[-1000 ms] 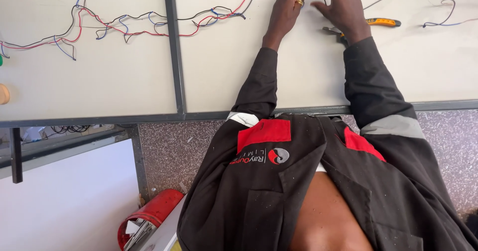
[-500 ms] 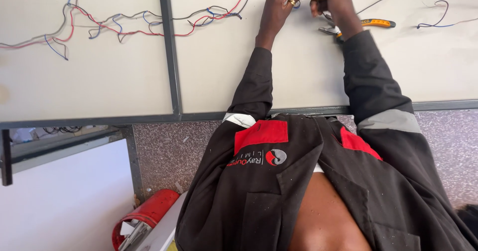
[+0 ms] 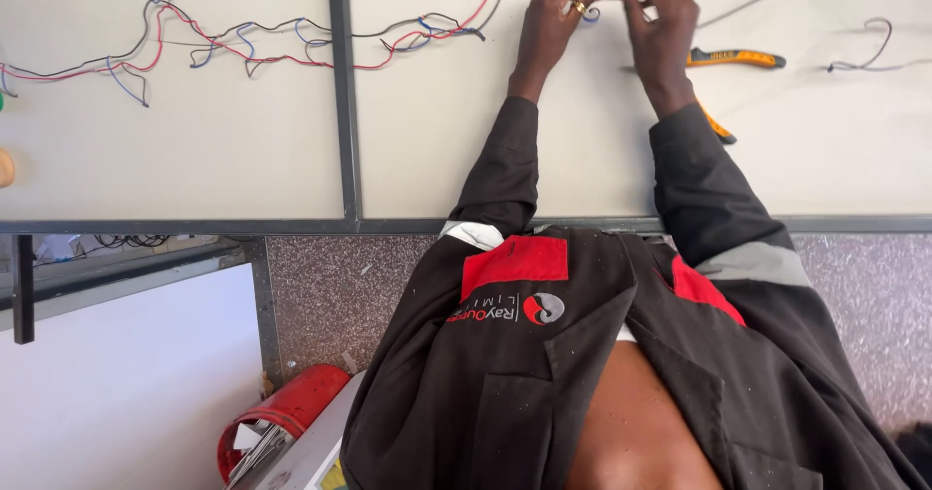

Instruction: Strip insulation from electrical wires and twist them together to create connections on a panel

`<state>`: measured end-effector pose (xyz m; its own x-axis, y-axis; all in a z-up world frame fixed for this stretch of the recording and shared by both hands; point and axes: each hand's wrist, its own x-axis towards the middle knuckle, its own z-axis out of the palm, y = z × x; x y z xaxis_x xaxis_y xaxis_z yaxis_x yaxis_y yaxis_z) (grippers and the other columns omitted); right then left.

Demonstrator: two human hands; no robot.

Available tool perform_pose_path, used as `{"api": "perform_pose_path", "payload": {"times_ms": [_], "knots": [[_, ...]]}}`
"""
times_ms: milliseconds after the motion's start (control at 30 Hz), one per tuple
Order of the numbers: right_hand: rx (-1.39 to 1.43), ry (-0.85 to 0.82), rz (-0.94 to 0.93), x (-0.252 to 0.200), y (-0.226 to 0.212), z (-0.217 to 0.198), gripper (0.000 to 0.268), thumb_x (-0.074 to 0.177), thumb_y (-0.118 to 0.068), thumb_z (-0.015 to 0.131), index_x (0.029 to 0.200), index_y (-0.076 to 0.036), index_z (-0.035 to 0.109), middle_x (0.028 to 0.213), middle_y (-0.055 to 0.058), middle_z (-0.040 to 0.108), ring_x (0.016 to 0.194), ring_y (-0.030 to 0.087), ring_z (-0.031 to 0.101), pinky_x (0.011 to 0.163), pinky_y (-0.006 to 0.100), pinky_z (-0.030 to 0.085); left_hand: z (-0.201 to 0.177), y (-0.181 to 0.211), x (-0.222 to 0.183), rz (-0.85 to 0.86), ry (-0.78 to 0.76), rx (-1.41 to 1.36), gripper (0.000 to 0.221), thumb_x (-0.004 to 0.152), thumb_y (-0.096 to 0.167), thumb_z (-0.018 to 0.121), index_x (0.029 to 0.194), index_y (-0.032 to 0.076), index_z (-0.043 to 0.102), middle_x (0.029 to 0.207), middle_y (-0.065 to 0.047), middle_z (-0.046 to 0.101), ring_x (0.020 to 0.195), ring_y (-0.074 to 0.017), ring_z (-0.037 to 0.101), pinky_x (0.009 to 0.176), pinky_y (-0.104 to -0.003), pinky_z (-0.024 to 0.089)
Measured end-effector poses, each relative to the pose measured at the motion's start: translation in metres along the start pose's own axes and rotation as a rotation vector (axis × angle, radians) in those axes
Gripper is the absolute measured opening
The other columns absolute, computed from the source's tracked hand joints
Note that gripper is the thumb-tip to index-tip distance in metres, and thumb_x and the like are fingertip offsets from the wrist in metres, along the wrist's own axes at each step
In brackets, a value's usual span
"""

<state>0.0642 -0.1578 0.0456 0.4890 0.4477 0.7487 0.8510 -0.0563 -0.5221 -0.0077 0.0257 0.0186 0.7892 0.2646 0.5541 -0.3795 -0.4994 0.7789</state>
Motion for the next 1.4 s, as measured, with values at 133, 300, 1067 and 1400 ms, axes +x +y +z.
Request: {"api": "perform_pose_path", "payload": {"times_ms": [133,300,1067,1400], "knots": [[-0.110,-0.015,0.021,-0.020,0.024,0.014,0.009,0.116,0.005,0.088,0.124,0.002,0.089,0.114,0.017,0.084,0.099,0.035,0.076,0.086,0.042,0.058,0.020,-0.043,-0.013,-0.130,-0.018,0.025,0.036,0.090,-0.005,0.069,0.119,0.013,0.083,0.119,-0.005,0.089,0.115,-0.0252,0.084,0.100,-0.035,0.066],[0.341,-0.280,0.586,-0.020,0.058,0.023,0.029,0.130,-0.024,0.076,0.106,-0.007,0.079,0.088,0.000,0.075,0.070,0.007,0.067,0.066,0.023,0.050,-0.001,0.004,-0.001,-0.001,-0.020,0.033,0.031,0.093,-0.007,0.062,0.109,0.014,0.078,0.106,-0.001,0.076,0.103,-0.0195,0.072,0.087,-0.032,0.056],[-0.215,-0.441,0.065,-0.009,0.048,-0.022,0.041,0.117,-0.019,0.094,0.142,-0.001,0.066,0.122,0.016,0.075,0.096,0.038,0.072,0.075,0.051,0.052,0.015,0.008,0.001,-0.089,-0.081,0.073,0.017,0.108,0.021,0.057,0.112,0.017,0.074,0.112,0.003,0.077,0.109,-0.0206,0.067,0.089,-0.034,0.054],[0.349,-0.419,0.727,0.000,0.049,-0.006,0.019,0.109,-0.006,0.079,0.090,-0.005,0.078,0.079,0.006,0.077,0.069,0.010,0.071,0.075,0.024,0.060,0.009,-0.007,0.006,0.079,-0.155,0.108,0.009,0.103,0.012,0.073,0.099,0.016,0.080,0.096,0.004,0.077,0.096,-0.0197,0.068,0.083,-0.032,0.049]]}}
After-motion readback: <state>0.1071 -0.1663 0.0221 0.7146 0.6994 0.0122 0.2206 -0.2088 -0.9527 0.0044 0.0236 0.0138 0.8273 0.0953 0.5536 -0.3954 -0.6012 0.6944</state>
